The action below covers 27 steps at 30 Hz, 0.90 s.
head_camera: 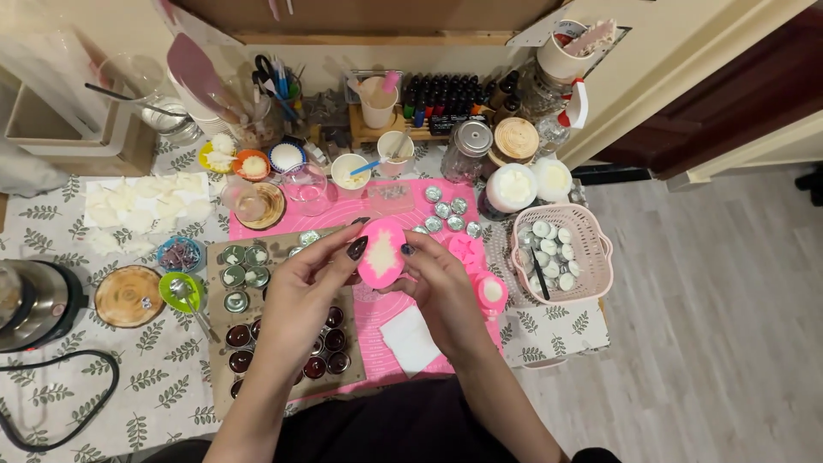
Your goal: The person is preparing small candles by removing them from molds and inspecting them.
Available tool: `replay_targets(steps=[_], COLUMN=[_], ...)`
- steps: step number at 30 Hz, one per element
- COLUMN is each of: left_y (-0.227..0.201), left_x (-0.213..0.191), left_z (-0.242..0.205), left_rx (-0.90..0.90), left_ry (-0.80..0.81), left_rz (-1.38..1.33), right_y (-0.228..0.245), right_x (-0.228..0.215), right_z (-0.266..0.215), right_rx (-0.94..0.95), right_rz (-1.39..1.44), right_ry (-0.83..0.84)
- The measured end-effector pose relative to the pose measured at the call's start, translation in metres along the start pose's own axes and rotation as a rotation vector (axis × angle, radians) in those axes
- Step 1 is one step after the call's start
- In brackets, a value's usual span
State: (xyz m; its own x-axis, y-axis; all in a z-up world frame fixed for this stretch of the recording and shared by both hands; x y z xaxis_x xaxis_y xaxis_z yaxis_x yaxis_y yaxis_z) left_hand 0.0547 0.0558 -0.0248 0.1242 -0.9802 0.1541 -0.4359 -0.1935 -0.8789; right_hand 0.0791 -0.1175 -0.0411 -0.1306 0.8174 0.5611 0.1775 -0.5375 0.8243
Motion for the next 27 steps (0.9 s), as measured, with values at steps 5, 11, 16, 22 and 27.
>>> replay_targets(steps=[5,11,16,22,27], left_y=[-0.012,-0.031,-0.059,-0.085,-0.078], left_x=[0.006,0.017,0.026,0.032,0.028], left_z=[-0.006,-0.010,-0.028,-0.040,-0.021], left_rx=[0.006,0.115,0.206,0.307,0.296], left_ry=[-0.006,-0.063,-0.084,0.047,0.084], left_rz=[-0.009,0.086,0.080,-0.044,-0.175], right_y=[0.014,0.036,0.059,0.085,0.079], right_x=[0.003,0.004,0.019,0.037,0.037], right_z=[-0.006,0.000,-0.004,-0.007,0.006], right_rx=[0.003,-0.044,-0.072,-0.116,-0.092], right_rz=[-0.020,-0.037,-0.053,-0.045,-0.002], right_ry=[-0.061,-0.051,-0.066,-0.055,0.041])
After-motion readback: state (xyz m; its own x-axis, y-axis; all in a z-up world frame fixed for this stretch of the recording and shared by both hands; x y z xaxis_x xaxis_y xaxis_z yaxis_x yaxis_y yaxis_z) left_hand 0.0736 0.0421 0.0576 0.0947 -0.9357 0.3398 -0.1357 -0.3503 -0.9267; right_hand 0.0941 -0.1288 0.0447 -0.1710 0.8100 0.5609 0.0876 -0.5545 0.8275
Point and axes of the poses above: each hand's wrist, its own z-axis towards the middle knuckle, its own x-axis out of the palm, y = z × x, the point moved 7 cm from there along z, towards the middle knuckle, and after that the axes turned 11 degrees about -x, right-handed, at the moved point
